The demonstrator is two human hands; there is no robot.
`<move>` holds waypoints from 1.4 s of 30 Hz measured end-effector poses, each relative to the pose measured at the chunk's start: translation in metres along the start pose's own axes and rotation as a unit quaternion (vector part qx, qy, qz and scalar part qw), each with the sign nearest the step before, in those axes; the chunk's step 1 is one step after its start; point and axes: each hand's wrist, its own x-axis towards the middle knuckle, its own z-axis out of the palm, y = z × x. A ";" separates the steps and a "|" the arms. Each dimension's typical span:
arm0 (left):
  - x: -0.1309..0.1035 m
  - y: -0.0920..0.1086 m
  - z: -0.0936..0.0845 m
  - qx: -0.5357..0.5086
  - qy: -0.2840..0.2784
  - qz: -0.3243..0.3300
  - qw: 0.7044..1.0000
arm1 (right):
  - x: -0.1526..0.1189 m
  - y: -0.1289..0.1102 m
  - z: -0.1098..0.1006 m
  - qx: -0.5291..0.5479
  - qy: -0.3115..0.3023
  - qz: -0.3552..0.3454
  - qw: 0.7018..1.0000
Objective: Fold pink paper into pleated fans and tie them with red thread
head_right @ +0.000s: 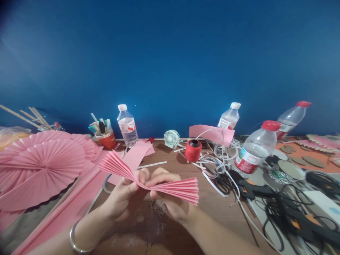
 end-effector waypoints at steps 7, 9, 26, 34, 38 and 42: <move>0.000 0.000 -0.002 0.065 -0.023 0.041 0.997 | 0.006 -0.002 0.006 0.087 0.018 0.086 0.992; 0.000 0.000 -0.001 0.065 -0.032 0.051 0.996 | 0.008 -0.003 0.006 0.088 0.021 0.102 0.991; 0.002 -0.006 0.002 0.010 0.001 0.019 1.000 | 0.006 0.006 -0.001 0.048 -0.002 0.027 0.998; 0.002 -0.011 -0.002 0.041 0.046 0.027 0.998 | 0.006 0.011 0.005 0.148 0.088 0.095 0.980; 0.005 -0.010 -0.001 0.062 0.118 0.025 0.991 | 0.007 0.012 0.005 0.103 0.184 0.106 0.972; 0.009 -0.011 -0.005 0.087 0.188 0.002 0.978 | 0.007 0.018 0.003 0.027 0.217 0.126 0.968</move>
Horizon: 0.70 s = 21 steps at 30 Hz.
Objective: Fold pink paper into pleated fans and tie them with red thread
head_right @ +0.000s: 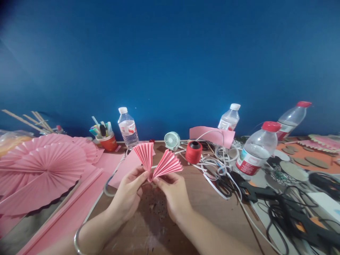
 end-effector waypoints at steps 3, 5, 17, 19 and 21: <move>0.005 -0.002 -0.004 0.049 0.012 -0.012 0.999 | 0.003 0.004 -0.002 -0.014 0.005 0.013 1.000; 0.008 -0.003 -0.007 0.087 0.008 -0.009 0.996 | 0.005 0.005 -0.003 -0.025 0.007 0.019 0.999; 0.016 -0.004 -0.020 0.223 -0.017 0.014 0.975 | 0.008 -0.001 -0.006 -0.205 0.032 -0.059 0.976; 0.016 -0.006 -0.021 0.217 -0.010 0.007 0.976 | 0.008 -0.002 -0.006 -0.215 0.029 -0.054 0.975; 0.016 -0.007 -0.021 0.213 -0.005 0.003 0.977 | 0.008 -0.003 -0.006 -0.210 0.028 -0.050 0.976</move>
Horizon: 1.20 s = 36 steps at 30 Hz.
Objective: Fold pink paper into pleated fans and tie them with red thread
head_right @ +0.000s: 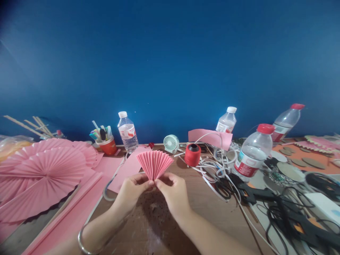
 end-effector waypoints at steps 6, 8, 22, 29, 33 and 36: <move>-0.002 0.004 0.001 -0.002 -0.003 0.002 1.000 | -0.001 0.001 0.000 0.000 -0.019 -0.022 1.000; -0.002 0.005 0.001 0.011 -0.005 0.008 1.000 | -0.002 0.001 -0.001 -0.011 -0.033 -0.049 0.998; -0.006 0.014 0.004 0.067 -0.008 0.023 0.997 | -0.003 0.007 -0.001 -0.030 -0.037 -0.041 0.998; -0.007 0.012 0.005 0.068 0.000 0.027 0.997 | -0.003 0.006 -0.004 -0.047 -0.043 -0.056 0.996; -0.007 0.011 0.004 0.074 -0.002 0.033 0.997 | -0.003 0.003 -0.004 -0.070 -0.039 -0.070 0.994; -0.006 0.013 0.002 0.074 -0.025 0.030 0.997 | -0.002 -0.002 -0.005 -0.099 -0.041 -0.080 0.991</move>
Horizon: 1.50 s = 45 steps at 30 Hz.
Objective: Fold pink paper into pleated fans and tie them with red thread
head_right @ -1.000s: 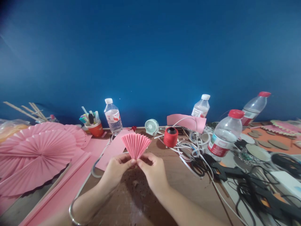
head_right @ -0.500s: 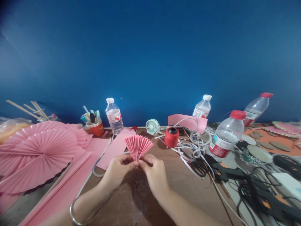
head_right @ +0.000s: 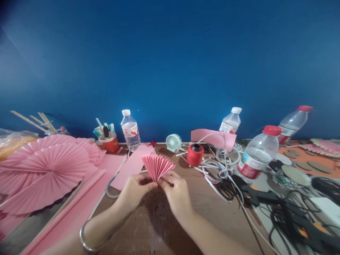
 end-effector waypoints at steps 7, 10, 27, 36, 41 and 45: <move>0.001 0.004 -0.007 -0.010 -0.091 -0.020 0.996 | 0.008 -0.006 -0.009 0.068 -0.076 0.013 0.995; -0.003 0.006 -0.007 -0.039 -0.166 -0.052 0.984 | 0.009 -0.008 -0.016 0.201 -0.190 0.056 0.959; -0.009 -0.003 0.003 -0.089 -0.169 -0.109 0.976 | 0.012 -0.006 -0.016 0.310 -0.114 0.094 0.939; -0.016 0.006 0.009 0.080 -0.089 0.017 0.993 | 0.013 -0.002 -0.012 0.253 -0.039 0.053 0.965; -0.010 -0.003 0.008 0.033 -0.014 -0.042 0.998 | 0.014 -0.010 -0.012 0.190 0.057 0.013 0.980; -0.006 -0.004 0.006 0.012 -0.031 -0.041 0.999 | 0.013 -0.013 -0.011 0.137 0.055 0.035 0.988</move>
